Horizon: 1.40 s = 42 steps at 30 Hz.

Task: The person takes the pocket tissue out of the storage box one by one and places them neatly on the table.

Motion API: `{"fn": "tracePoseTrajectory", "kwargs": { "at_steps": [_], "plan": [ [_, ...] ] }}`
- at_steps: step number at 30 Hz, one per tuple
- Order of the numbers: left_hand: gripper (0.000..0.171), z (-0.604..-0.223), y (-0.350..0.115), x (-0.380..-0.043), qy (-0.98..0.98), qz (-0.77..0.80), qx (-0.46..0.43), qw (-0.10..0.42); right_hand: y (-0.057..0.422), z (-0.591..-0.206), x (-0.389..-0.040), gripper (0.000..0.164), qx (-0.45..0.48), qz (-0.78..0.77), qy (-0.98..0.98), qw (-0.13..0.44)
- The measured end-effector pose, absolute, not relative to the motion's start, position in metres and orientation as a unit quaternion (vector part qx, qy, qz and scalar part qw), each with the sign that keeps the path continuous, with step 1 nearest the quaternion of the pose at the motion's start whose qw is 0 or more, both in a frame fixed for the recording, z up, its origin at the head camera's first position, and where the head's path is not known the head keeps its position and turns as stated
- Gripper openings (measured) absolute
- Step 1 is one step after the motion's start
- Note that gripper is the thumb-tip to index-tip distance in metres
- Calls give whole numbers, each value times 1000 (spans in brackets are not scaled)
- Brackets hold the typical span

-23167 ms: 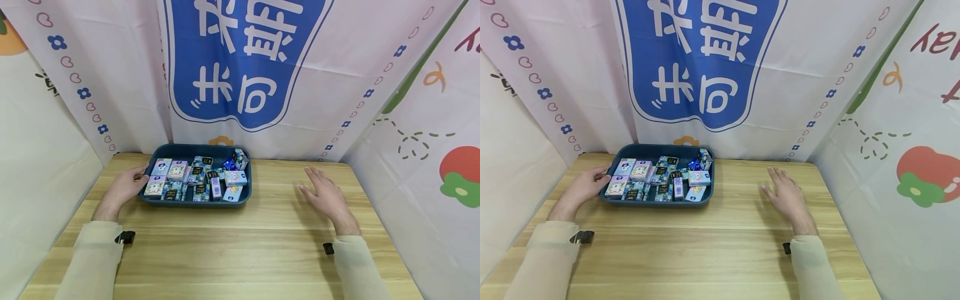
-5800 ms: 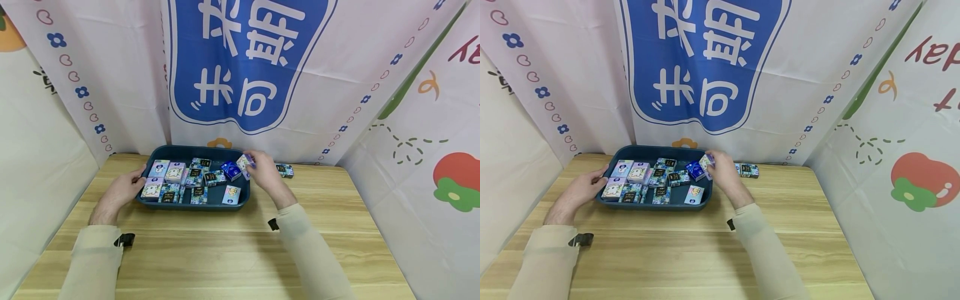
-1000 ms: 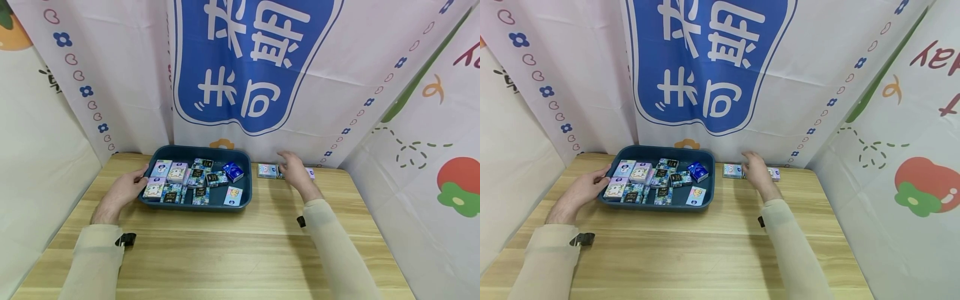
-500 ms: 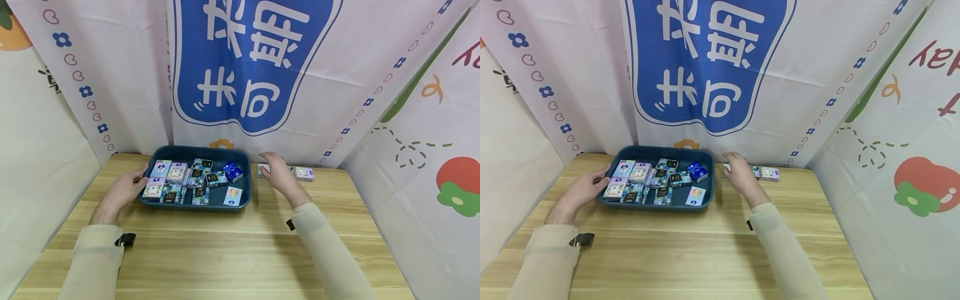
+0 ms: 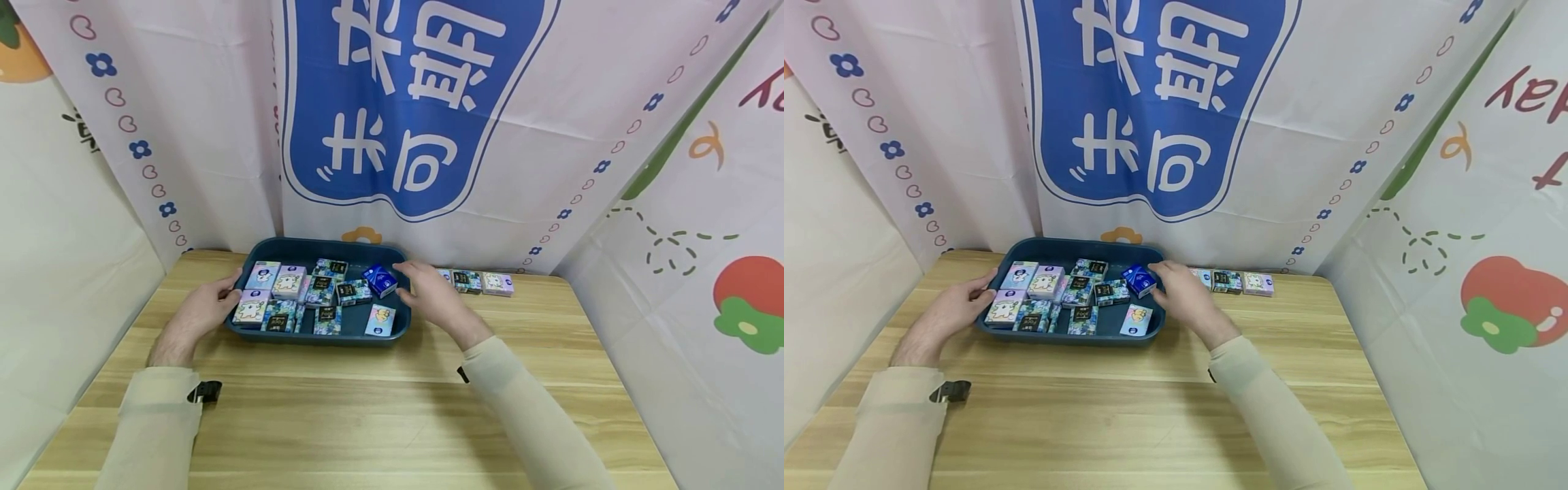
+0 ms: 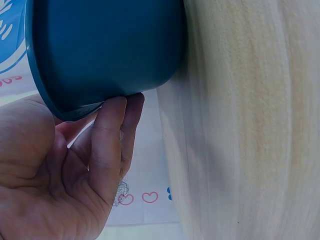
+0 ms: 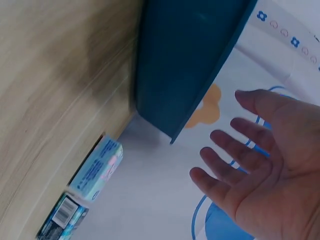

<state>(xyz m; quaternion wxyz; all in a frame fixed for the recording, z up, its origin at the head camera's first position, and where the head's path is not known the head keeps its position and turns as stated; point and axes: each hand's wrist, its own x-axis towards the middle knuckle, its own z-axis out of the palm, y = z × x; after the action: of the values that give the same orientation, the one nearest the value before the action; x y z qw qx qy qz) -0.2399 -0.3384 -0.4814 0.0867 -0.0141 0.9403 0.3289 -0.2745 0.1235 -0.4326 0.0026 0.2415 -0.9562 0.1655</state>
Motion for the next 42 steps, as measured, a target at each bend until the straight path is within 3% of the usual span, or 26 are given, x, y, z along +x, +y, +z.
{"fn": "tracePoseTrajectory", "kwargs": {
  "at_steps": [9, 16, 30, 42],
  "plan": [
    [66, -476, -334, -236, 940, 328, -13, 88, 107, -440, -269, 57, 308, 116, -943, -50],
    [66, -476, -337, -237, 941, 327, -13, 88, 97, -447, -269, 44, 367, 91, -923, -66],
    [71, -489, -342, -242, 943, 323, -13, 79, 89, -448, -268, 25, 396, 47, -910, -117],
    [67, -475, -336, -236, 939, 331, -15, 92, 84, -447, -267, 36, 376, 24, -912, -161]
  ]
}}
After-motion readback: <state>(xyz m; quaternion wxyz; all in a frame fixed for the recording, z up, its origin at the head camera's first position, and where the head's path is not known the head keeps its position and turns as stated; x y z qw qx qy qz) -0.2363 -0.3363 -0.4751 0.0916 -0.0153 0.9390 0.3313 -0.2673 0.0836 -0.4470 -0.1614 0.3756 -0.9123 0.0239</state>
